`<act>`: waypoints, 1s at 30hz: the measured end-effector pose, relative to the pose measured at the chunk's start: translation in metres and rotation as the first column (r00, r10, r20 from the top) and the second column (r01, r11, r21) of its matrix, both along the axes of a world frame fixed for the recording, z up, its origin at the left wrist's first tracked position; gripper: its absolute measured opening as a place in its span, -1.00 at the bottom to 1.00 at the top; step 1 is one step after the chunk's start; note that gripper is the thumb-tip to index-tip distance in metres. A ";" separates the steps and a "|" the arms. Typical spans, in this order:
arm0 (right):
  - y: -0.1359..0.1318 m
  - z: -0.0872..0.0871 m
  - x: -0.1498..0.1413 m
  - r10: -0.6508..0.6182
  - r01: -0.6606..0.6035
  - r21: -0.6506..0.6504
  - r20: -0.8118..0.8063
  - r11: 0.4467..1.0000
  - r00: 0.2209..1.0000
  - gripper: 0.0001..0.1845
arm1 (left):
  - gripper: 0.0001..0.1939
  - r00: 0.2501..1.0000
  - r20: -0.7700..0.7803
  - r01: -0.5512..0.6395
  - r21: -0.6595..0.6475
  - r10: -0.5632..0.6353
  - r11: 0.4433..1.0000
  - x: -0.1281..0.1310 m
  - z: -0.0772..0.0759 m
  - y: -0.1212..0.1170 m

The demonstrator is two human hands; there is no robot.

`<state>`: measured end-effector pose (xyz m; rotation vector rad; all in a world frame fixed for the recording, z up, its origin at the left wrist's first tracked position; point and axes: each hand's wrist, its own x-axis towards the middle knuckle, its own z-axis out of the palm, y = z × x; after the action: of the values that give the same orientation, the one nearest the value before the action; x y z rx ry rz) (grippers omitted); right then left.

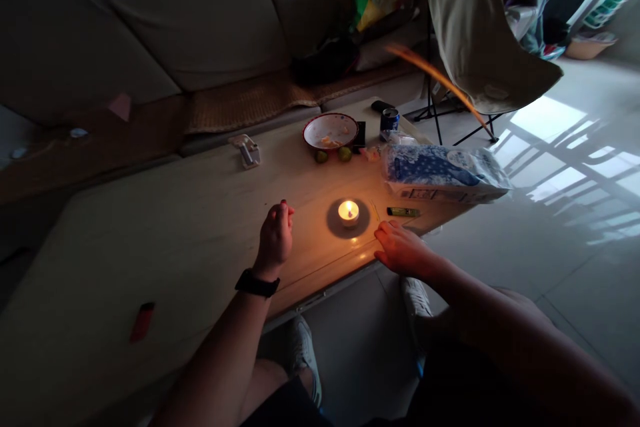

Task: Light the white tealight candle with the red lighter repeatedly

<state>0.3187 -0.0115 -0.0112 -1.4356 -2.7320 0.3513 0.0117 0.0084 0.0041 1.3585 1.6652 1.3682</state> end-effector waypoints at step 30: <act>0.001 0.000 0.000 -0.016 0.015 -0.056 -0.014 0.998 1.000 -0.75 | -0.61 0.926 -0.365 0.128 0.054 -0.100 0.990 0.009 0.009 -0.006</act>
<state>0.3187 -0.0101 -0.0116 -1.4606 -2.7192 0.4387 0.0206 0.0024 0.0126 1.8112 1.7424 1.1763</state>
